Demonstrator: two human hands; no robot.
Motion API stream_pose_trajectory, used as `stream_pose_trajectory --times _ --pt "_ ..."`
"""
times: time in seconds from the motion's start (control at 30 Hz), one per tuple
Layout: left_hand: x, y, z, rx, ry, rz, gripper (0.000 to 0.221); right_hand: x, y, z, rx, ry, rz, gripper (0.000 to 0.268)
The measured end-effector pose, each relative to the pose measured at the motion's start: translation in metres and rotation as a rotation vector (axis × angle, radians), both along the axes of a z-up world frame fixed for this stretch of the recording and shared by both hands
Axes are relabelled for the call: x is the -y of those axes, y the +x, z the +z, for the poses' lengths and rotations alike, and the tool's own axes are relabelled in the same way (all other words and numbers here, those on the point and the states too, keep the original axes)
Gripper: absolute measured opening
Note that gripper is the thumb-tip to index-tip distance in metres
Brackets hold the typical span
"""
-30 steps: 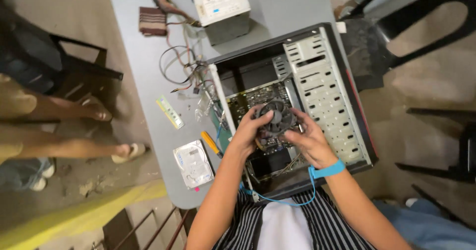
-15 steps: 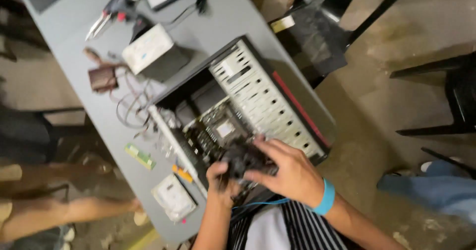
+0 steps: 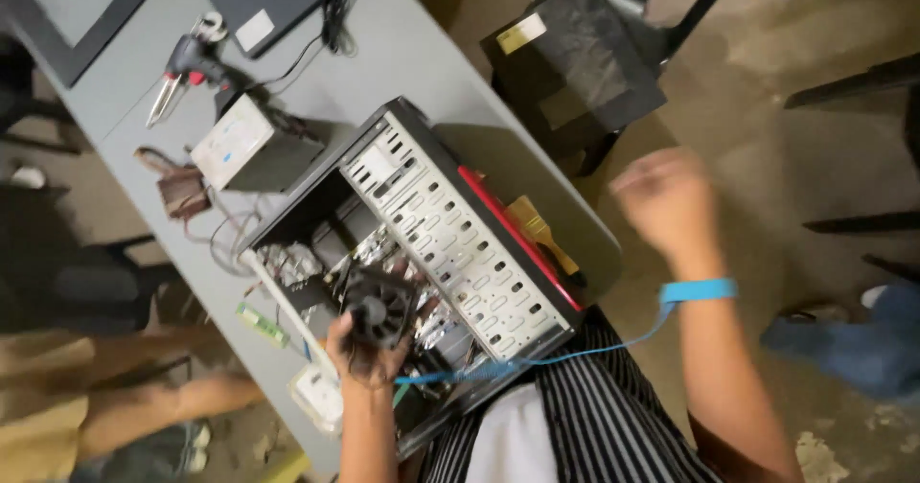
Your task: Cleaning dust from a power supply unit and a CPU fan using a paintbrush.
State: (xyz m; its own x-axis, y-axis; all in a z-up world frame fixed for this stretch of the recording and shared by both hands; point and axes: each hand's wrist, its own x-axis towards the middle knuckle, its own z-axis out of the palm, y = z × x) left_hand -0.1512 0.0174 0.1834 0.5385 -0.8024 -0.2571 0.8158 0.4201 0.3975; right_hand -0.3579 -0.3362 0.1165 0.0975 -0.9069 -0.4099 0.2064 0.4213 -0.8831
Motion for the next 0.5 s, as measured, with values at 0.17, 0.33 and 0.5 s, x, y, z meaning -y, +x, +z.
stream_pose_trajectory --times 0.17,0.33,0.5 --pt "-0.001 -0.006 -0.015 -0.039 -0.109 0.124 0.074 -0.072 -0.031 -0.326 -1.255 -1.013 1.308 0.05" --pt "0.009 -0.023 0.018 -0.087 -0.227 0.125 0.075 -0.06 0.002 -0.195 -1.178 -0.39 1.403 0.033" --pt "-0.002 -0.021 0.015 -0.174 0.206 0.242 0.083 -0.035 0.008 -0.049 -0.362 -0.183 0.804 0.012"
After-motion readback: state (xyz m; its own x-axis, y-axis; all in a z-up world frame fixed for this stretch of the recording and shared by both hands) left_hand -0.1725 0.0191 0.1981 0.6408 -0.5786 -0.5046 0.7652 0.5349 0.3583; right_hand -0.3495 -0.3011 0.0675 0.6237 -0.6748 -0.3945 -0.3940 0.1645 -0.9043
